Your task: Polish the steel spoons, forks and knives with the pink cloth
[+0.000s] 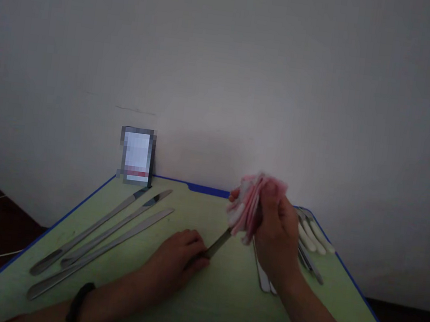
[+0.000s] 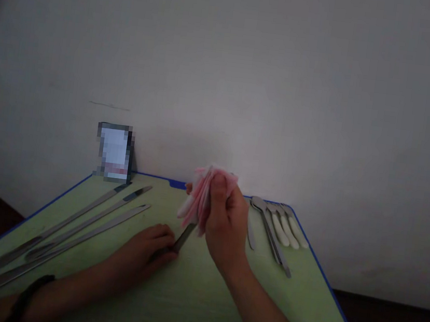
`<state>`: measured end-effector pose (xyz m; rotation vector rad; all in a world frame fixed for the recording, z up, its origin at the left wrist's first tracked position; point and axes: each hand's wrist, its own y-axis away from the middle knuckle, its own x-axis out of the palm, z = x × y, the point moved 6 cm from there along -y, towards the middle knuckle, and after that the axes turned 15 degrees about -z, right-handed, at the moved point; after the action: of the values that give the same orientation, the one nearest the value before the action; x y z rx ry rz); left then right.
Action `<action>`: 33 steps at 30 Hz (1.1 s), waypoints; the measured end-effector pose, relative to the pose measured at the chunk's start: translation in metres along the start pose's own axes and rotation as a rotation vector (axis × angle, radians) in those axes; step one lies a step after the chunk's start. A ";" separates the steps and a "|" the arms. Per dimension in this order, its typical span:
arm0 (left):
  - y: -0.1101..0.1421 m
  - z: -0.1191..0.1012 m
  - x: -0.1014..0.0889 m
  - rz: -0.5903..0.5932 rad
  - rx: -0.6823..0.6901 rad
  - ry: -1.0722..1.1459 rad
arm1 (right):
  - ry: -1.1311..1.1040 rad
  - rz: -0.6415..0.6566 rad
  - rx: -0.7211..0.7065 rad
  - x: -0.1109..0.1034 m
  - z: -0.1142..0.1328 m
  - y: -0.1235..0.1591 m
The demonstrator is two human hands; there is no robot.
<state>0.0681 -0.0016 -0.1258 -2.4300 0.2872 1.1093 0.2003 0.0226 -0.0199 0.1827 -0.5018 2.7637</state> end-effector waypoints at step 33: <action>-0.045 -0.012 -0.088 -0.332 -0.023 0.229 | 0.384 0.314 -0.212 0.006 0.010 -0.011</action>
<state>0.0342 0.0323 -0.0383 -2.5088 -0.0607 0.6968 0.1990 0.0309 -0.0056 -0.5072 -0.7628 2.9076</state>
